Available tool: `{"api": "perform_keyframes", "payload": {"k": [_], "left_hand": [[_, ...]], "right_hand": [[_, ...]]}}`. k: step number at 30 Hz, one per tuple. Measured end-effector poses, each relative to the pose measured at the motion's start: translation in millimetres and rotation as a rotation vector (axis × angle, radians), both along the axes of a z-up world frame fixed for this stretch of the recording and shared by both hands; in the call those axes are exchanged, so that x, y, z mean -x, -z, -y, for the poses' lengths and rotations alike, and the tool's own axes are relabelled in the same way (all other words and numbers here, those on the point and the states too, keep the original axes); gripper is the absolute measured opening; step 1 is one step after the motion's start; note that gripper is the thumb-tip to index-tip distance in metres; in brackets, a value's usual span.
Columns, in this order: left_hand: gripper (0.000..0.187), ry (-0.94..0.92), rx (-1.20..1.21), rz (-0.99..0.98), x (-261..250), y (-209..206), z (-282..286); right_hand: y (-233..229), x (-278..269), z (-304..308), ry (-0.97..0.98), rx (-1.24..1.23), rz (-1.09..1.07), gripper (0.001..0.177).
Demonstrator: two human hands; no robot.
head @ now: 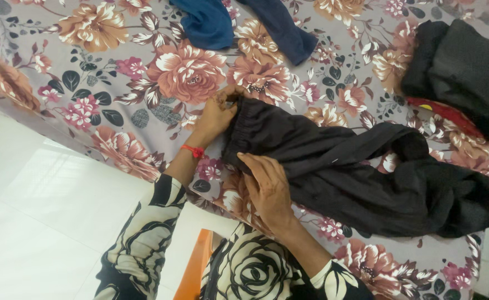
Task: The person folds pairs of trousers on a bed by smoothing the fabric, folding the legs together, and then folding them into a compact rectangular shape before stacking them.
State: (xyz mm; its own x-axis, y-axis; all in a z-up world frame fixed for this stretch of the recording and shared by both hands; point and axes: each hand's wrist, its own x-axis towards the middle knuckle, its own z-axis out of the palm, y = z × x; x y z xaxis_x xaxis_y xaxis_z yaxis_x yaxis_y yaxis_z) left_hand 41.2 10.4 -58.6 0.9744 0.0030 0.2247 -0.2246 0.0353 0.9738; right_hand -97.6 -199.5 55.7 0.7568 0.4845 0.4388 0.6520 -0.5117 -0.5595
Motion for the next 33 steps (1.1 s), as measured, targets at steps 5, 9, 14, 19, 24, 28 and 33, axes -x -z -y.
{"api": "perform_keyframes", "payload": {"k": [5, 9, 14, 19, 24, 28, 33], "left_hand": [[0.043, 0.198, 0.049, 0.009, -2.5, 1.4, -6.8], [0.063, 0.36, 0.014, -0.234, 7.6, -39.0, -22.2], [0.061, 0.396, 0.047, -0.226, 3.5, -50.3, -13.2], [0.042, 0.211, 0.171, -0.099, -16.1, -20.4, -6.3], [0.03, -0.016, -0.093, -0.026, -19.6, -1.8, -3.4], [0.022, -0.087, -0.306, -0.123, -17.3, -5.7, -2.4], [0.054, -0.121, -0.482, -0.121, -8.8, -53.7, -17.7]], "right_hand": [[0.0, -5.4, -2.0, 0.001, -0.053, -0.076, 0.045], [-1.9, -12.0, -3.9, 0.035, -0.21, -0.15, 0.041], [-9.5, -13.6, -1.8, 0.057, -0.228, -0.127, 0.041], [-6.8, -14.9, -4.4, 0.048, -0.176, -0.11, 0.044], [-2.4, -15.7, -6.4, 0.077, -0.037, -0.292, 0.052], [-6.7, -17.0, 13.5, 0.004, -0.009, -0.128, 0.052], [-4.1, -19.6, 57.0, 0.094, 0.028, -0.066, 0.04]]}}
